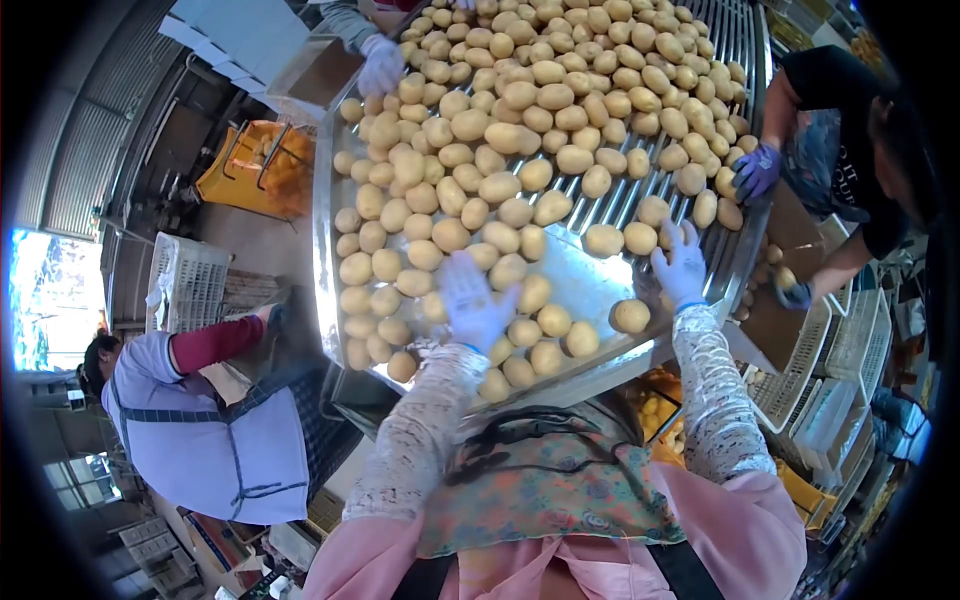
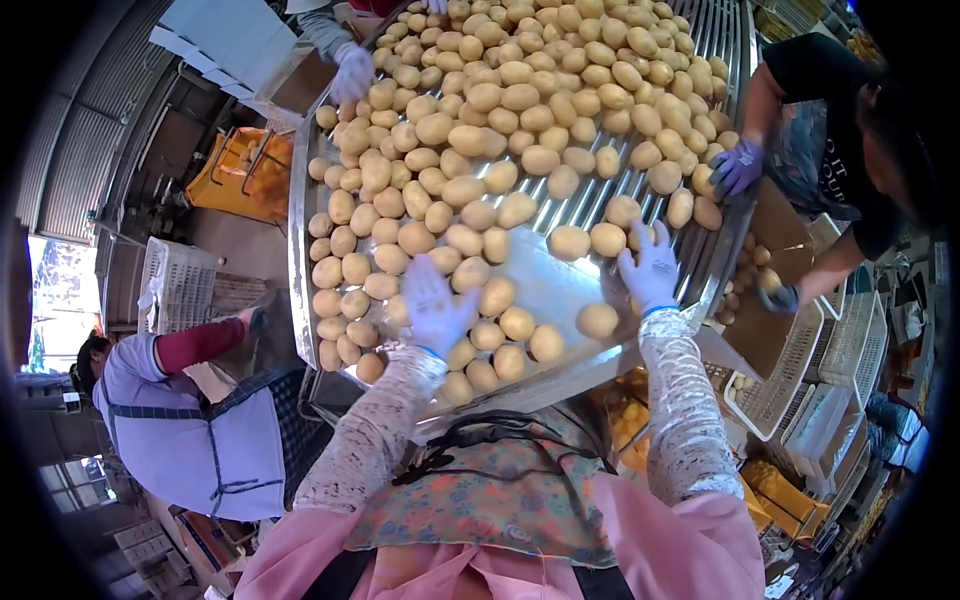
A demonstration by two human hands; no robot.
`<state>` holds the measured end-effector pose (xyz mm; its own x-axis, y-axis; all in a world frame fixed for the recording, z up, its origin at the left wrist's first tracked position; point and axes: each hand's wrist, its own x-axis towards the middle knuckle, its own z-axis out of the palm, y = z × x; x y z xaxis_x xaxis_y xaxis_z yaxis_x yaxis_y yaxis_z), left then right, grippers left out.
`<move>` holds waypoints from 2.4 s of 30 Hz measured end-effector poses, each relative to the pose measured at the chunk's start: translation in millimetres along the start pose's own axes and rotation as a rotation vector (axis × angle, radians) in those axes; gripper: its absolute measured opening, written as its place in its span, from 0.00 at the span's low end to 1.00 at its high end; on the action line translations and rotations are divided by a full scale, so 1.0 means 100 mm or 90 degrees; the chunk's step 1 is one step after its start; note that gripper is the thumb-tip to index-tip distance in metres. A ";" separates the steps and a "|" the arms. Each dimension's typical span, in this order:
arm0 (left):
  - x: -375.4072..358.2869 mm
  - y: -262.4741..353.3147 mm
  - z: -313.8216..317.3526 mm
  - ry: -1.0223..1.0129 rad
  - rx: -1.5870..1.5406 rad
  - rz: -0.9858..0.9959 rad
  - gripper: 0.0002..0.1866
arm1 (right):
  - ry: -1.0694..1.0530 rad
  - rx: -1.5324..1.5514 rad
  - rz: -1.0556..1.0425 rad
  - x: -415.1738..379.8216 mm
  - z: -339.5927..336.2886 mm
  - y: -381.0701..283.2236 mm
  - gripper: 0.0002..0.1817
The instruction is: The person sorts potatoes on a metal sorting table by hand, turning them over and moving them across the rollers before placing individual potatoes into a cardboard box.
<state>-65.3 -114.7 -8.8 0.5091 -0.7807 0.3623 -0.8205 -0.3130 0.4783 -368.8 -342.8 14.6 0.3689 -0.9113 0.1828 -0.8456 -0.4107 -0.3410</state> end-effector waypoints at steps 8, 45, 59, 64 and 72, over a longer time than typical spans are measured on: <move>-0.77 -0.14 -0.92 -0.293 0.069 0.152 0.41 | -0.137 -0.106 -0.413 -0.71 -0.39 -1.06 0.45; -0.02 0.17 -0.29 -0.215 0.139 0.137 0.41 | 0.047 0.085 0.066 -0.60 -1.07 0.24 0.36; -0.69 -0.89 -1.36 -0.068 0.210 -0.081 0.33 | -0.357 0.067 -0.624 -1.23 0.40 -2.37 0.34; -0.61 -0.16 -0.84 -0.207 0.095 0.094 0.33 | -0.304 0.221 -0.762 -0.98 0.50 -1.87 0.28; 0.25 -0.89 -0.64 -0.121 0.292 0.063 0.39 | -0.042 0.057 -0.442 0.71 0.29 -0.85 0.20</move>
<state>37.1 -71.9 9.1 0.4022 -0.8896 0.2164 -0.9137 -0.4049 0.0336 -259.3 -373.3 29.4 0.8371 -0.4355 0.3310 -0.3713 -0.8967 -0.2408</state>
